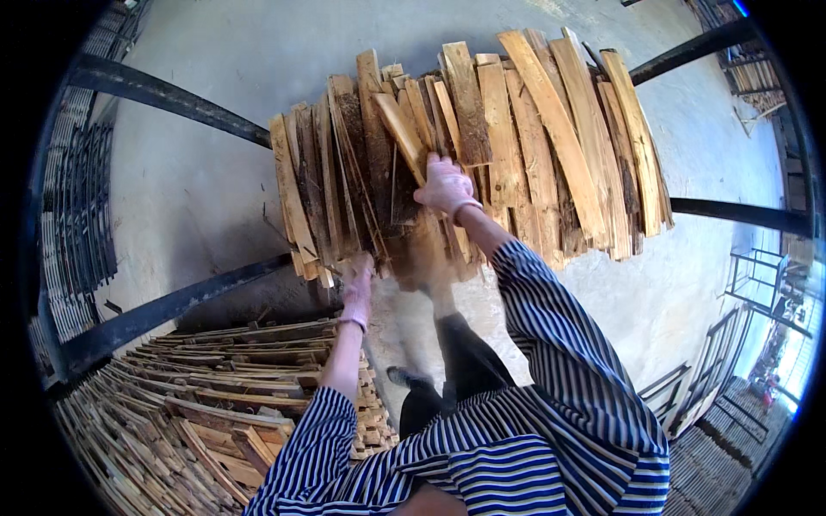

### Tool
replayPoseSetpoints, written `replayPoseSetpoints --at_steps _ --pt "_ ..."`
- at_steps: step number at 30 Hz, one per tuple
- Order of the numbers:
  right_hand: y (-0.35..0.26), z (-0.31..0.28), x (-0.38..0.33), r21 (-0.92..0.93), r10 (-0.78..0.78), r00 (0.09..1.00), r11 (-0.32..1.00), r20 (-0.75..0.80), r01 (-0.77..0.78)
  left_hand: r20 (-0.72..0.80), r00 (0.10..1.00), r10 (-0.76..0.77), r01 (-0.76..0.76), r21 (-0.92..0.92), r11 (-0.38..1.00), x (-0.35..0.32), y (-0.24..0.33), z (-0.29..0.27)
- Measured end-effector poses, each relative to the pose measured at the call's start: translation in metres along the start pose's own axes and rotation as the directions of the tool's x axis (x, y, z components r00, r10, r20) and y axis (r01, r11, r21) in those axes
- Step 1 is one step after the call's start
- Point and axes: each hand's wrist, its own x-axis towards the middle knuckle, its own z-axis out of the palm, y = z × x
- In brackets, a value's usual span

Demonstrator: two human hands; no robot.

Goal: The person repeatedly picks up wooden planks from a large pile and places them onto a metal rack. The person wears gloves and handles the wood by hand, moving pieces from the floor to the rack in a continuous loop.

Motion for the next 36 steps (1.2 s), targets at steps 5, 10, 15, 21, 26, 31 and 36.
replayPoseSetpoints --at_steps 5,10,15,21,26,31,36 --pt "-0.014 0.011 -0.031 0.306 0.0 0.998 0.952 0.068 -0.02 -0.262 0.964 0.045 -0.046 0.002 0.999 0.055 0.04 0.053" --pt "-0.043 0.06 -0.028 0.623 0.292 0.956 0.744 0.022 -0.241 -0.414 0.898 0.147 -0.128 0.073 0.989 0.068 0.039 0.101" --pt "0.005 0.043 -0.012 0.728 0.102 0.988 0.668 0.119 -0.157 -0.257 0.965 -0.047 0.057 0.032 0.998 0.043 0.036 0.099" --pt "0.036 0.008 0.003 0.832 -0.111 0.947 0.515 0.303 -0.206 0.323 0.942 -0.09 0.175 -0.244 0.954 0.039 0.095 0.076" --pt "-0.016 0.029 -0.005 0.742 0.123 0.97 0.626 0.21 -0.24 0.449 0.893 -0.016 0.302 -0.574 0.761 0.112 0.055 0.08" --pt "-0.032 0.036 -0.041 0.897 0.056 0.966 0.362 0.251 -0.254 0.328 0.945 0.008 0.105 -0.324 0.94 0.089 0.06 0.04" --pt "-0.004 0.118 -0.151 0.942 -0.173 0.927 0.013 0.333 -0.336 0.084 0.957 -0.277 0.269 0.097 0.958 -0.056 0.045 -0.044"
